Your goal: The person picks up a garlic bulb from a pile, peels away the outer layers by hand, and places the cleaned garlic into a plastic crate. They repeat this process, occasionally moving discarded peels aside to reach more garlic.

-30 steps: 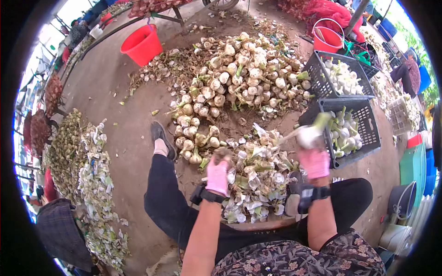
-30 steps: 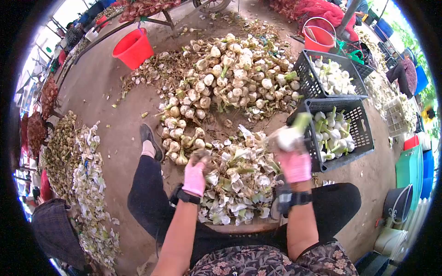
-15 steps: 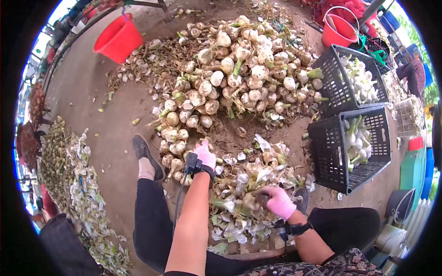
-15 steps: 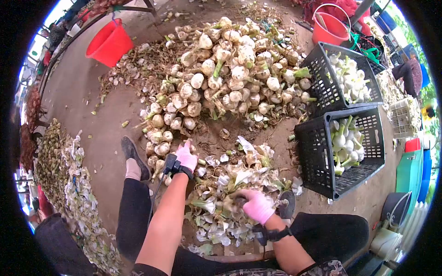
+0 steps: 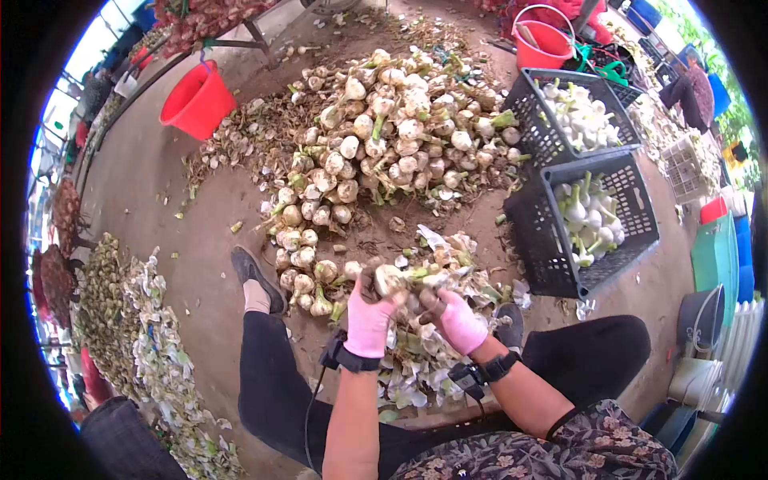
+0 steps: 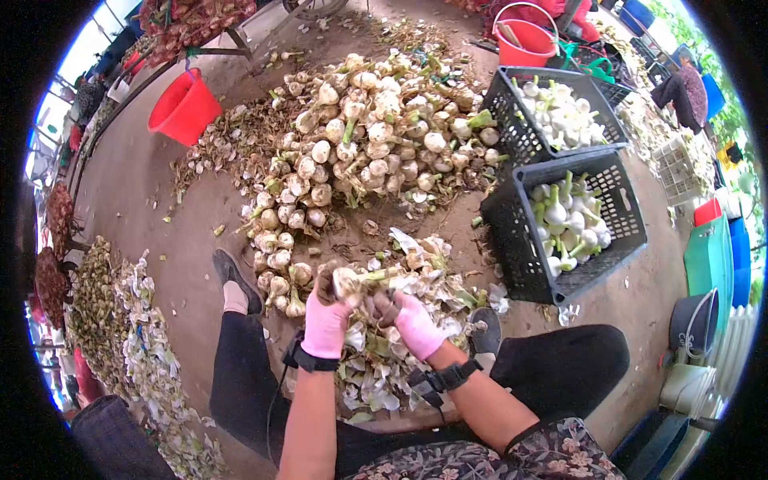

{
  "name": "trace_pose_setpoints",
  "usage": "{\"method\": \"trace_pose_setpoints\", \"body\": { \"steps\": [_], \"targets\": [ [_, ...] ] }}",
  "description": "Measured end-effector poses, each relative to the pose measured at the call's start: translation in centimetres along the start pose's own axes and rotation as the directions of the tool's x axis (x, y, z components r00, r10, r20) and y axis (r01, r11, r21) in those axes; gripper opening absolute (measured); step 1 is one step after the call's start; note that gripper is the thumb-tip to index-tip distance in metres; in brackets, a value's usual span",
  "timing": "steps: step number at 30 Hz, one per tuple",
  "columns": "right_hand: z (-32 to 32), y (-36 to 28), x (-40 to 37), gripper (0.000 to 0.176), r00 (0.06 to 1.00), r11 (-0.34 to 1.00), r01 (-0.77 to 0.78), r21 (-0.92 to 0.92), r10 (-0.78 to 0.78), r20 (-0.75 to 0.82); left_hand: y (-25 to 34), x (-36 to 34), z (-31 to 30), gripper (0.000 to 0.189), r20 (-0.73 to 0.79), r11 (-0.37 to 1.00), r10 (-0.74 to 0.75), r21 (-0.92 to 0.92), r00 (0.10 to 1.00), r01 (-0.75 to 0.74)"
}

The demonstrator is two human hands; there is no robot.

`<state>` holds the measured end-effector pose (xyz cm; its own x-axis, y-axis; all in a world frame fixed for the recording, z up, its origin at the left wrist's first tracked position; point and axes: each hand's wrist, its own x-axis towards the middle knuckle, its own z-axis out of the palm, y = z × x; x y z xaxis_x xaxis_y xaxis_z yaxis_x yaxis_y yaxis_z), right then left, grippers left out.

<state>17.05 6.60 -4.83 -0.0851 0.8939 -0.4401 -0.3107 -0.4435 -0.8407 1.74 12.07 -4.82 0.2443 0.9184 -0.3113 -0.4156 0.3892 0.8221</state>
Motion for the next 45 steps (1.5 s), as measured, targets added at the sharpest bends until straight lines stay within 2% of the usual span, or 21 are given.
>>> {"method": "trace_pose_setpoints", "body": {
  "steps": [1,2,3,6,9,12,15,17,21,23,24,26,27,29,31,33,35,37,38,43,45],
  "targets": [
    [0.2,-0.4,-0.6,0.032,0.998,0.987,-0.011,0.163,0.020,-0.058,0.2,-1.6,1.2,0.060,-0.043,0.984,0.132,0.127,0.990,-0.125],
    [0.7,-1.6,-1.8,0.028,0.991,0.999,0.025,0.035,-0.020,-0.134,0.0,-2.9,1.8,0.061,-0.060,0.943,0.193,0.288,0.979,-0.168],
    [1.0,-1.3,-1.8,0.032,0.991,0.974,0.068,0.214,-0.042,-0.126,-0.1,-4.1,2.3,0.061,-0.070,0.874,0.255,0.443,0.964,-0.199],
    [2.1,-2.0,-3.2,0.034,0.990,0.951,0.090,0.296,-0.052,-0.134,1.4,-7.8,4.9,0.061,-0.067,0.850,0.317,0.462,0.946,-0.252],
    [3.1,-3.2,-5.0,0.037,0.976,0.981,0.144,0.128,-0.119,-0.182,1.4,-10.0,5.6,0.057,-0.016,0.701,0.494,0.598,0.869,-0.388],
    [3.7,-4.8,-6.3,0.038,0.985,0.989,0.146,0.017,-0.143,-0.100,2.0,-11.0,5.9,0.054,-0.104,0.845,0.400,0.426,0.911,-0.322],
    [3.9,-5.0,-7.0,0.033,0.989,0.982,0.145,0.122,-0.141,-0.046,3.1,-12.0,6.5,0.056,-0.074,0.778,0.475,0.500,0.877,-0.379],
    [3.2,-4.4,-6.9,0.026,0.990,0.988,0.142,0.057,-0.143,0.018,2.9,-11.8,5.8,0.053,-0.119,0.854,0.419,0.387,0.900,-0.347],
    [3.0,-4.1,-7.2,0.021,0.968,0.950,0.248,-0.191,-0.252,0.002,3.7,-12.7,5.9,0.049,-0.088,0.850,0.411,0.398,0.908,-0.346],
    [2.9,-3.9,-7.3,0.019,0.937,0.817,0.272,-0.509,-0.345,-0.053,3.1,-12.5,5.0,0.044,-0.089,0.888,0.334,0.364,0.938,-0.282],
    [3.0,-3.9,-7.3,0.019,0.937,0.816,0.273,-0.510,-0.346,-0.052,2.8,-12.5,4.7,0.044,-0.088,0.887,0.336,0.363,0.938,-0.284],
    [3.1,-3.5,-7.6,0.022,0.960,0.944,0.225,-0.242,-0.257,-0.109,2.4,-12.4,4.1,0.035,-0.046,0.987,0.050,-0.149,0.998,-0.056],
    [2.8,-3.2,-7.6,0.022,0.961,0.944,0.223,-0.243,-0.254,-0.107,2.6,-12.3,3.5,0.035,-0.049,0.987,0.049,-0.150,0.998,-0.056],
    [2.5,-3.3,-7.7,0.021,0.966,0.951,0.242,-0.193,-0.254,-0.043,3.1,-12.0,2.4,0.045,0.203,0.842,-0.185,-0.472,0.961,0.262],
    [2.6,-4.3,-8.6,0.020,0.963,0.928,0.267,-0.260,-0.268,0.034,2.6,-11.2,2.2,0.052,0.141,0.843,-0.235,-0.463,0.962,0.274],
    [2.8,-5.2,-9.1,0.019,0.998,0.991,0.067,-0.116,-0.066,0.011,3.1,-11.4,2.9,0.055,0.046,0.892,-0.224,-0.392,0.973,0.224],
    [2.9,-4.9,-8.7,0.018,0.993,0.991,0.122,0.046,-0.122,0.000,1.6,-11.5,1.8,0.047,0.050,0.937,-0.158,-0.307,0.986,0.166],
    [3.0,-6.0,-9.4,0.015,0.999,0.998,0.043,-0.037,-0.043,-0.006,0.4,-12.3,2.6,0.050,-0.203,0.992,0.106,-0.042,0.973,-0.117],
    [2.5,-4.6,-8.5,0.018,0.992,0.991,0.122,-0.063,-0.121,0.019,0.8,-11.8,2.9,0.064,-0.103,0.956,0.052,-0.283,0.993,-0.079],
    [2.0,-4.1,-7.4,0.021,0.919,0.838,0.351,-0.418,-0.394,-0.017,1.9,-12.2,3.0,0.057,-0.045,0.999,0.021,-0.047,0.999,-0.023],
    [1.1,-3.0,-6.2,0.028,0.799,0.633,0.422,-0.649,-0.597,-0.063,2.0,-13.0,3.3,0.046,0.128,0.994,-0.023,-0.102,0.991,0.036]
  ]
}}
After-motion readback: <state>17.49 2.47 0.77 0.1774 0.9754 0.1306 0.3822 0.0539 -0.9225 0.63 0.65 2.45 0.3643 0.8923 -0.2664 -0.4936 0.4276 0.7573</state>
